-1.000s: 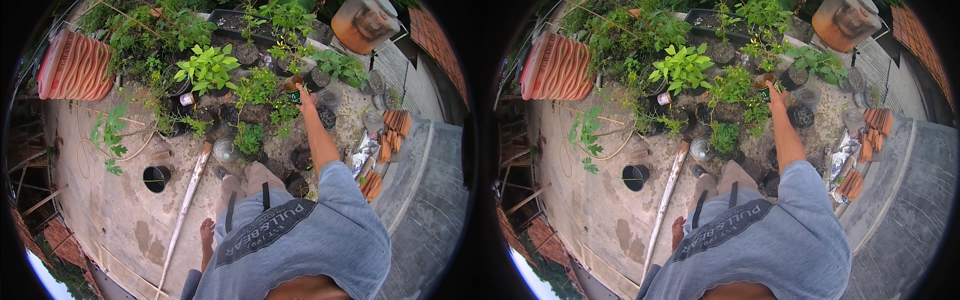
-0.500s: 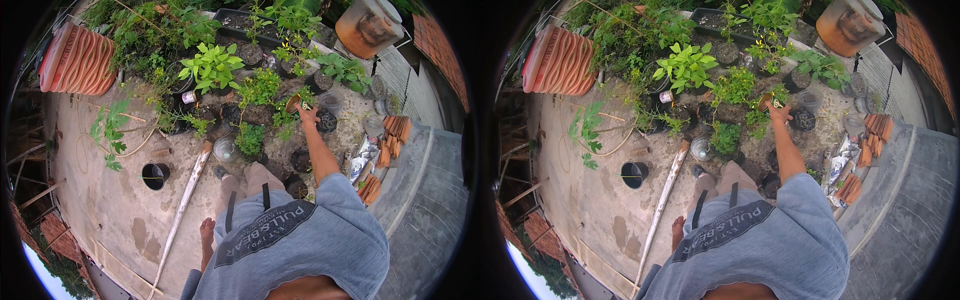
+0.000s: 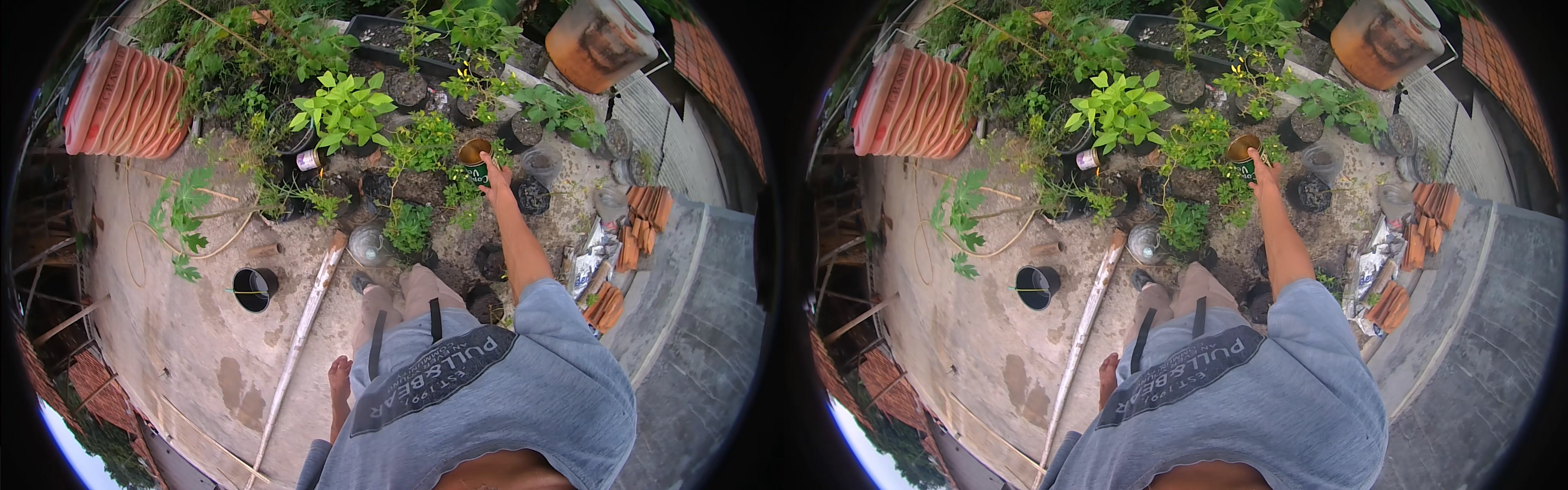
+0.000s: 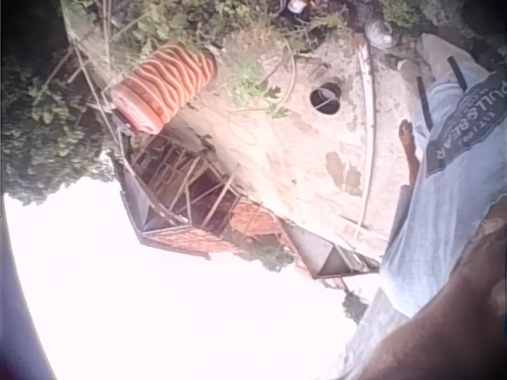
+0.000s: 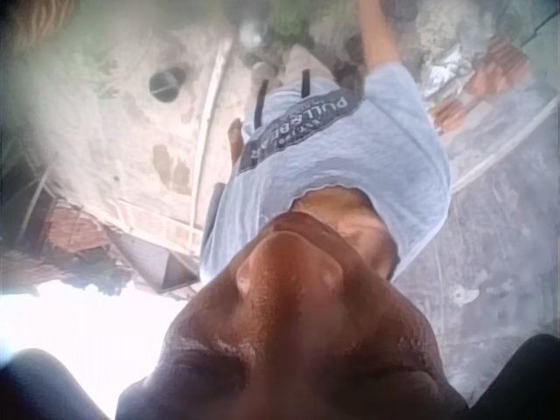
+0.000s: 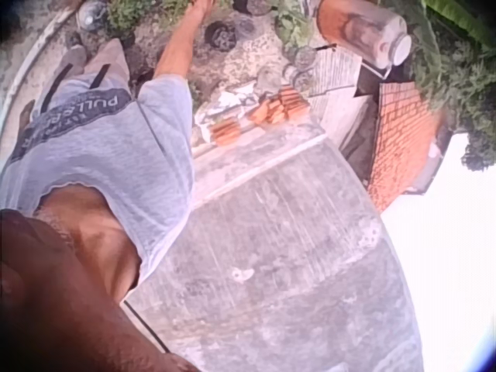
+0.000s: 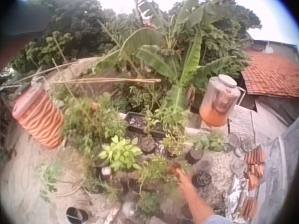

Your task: The person waters several potted plants on a rooftop terrace using a small tin can to scoop water from a bucket and pour it onto the soil. They repeatedly refill the can from the bucket and move between different pots to water them.

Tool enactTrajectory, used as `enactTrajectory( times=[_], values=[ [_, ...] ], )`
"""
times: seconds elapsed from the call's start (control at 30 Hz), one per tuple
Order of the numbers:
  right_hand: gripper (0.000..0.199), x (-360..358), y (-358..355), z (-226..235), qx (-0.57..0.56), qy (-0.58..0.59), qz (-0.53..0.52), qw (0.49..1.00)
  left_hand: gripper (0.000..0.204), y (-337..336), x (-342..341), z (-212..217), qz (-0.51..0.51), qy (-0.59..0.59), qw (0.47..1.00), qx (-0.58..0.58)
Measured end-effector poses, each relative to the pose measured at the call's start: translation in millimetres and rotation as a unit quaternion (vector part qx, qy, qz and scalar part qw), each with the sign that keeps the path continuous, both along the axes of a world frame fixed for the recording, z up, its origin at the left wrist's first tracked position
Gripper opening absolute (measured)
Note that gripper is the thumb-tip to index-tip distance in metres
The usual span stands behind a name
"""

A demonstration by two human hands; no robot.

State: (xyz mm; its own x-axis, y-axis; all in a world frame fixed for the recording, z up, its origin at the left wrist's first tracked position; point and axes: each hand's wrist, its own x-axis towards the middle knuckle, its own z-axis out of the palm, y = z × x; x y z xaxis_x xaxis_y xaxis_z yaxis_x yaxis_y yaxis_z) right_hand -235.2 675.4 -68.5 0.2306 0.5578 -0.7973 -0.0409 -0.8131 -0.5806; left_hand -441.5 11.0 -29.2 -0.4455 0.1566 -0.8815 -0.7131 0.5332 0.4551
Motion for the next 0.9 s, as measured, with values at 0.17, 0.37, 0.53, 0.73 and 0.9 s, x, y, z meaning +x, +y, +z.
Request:
enactTrajectory(
  times=[0.17, 0.37, 0.53, 0.73, 0.9],
  values=[
    [0.116, 5, -11, 14, -0.057, -0.164, 0.067, 0.983, 0.06, 7, 5, 12, -0.012, 0.005, 1.0, -0.017],
    [0.109, 4, -10, -2, -0.018, -0.273, 0.145, 0.951, 0.063, 8, 8, 19, -0.023, 0.002, 1.0, 0.008],
    [0.116, -21, 3, 6, 0.031, -0.263, 0.17, 0.949, 0.063, -8, 4, 1, 0.001, -0.016, 1.0, 0.007],
    [0.117, -22, 12, 18, 0.0, -0.098, 0.029, 0.995, 0.06, -3, 1, -2, 0.021, -0.012, 0.999, -0.039],
    [0.118, -6, 0, 9, -0.016, -0.111, -0.001, 0.994, 0.057, -9, 2, -5, 0.013, -0.014, 1.0, 0.003]
  ],
)
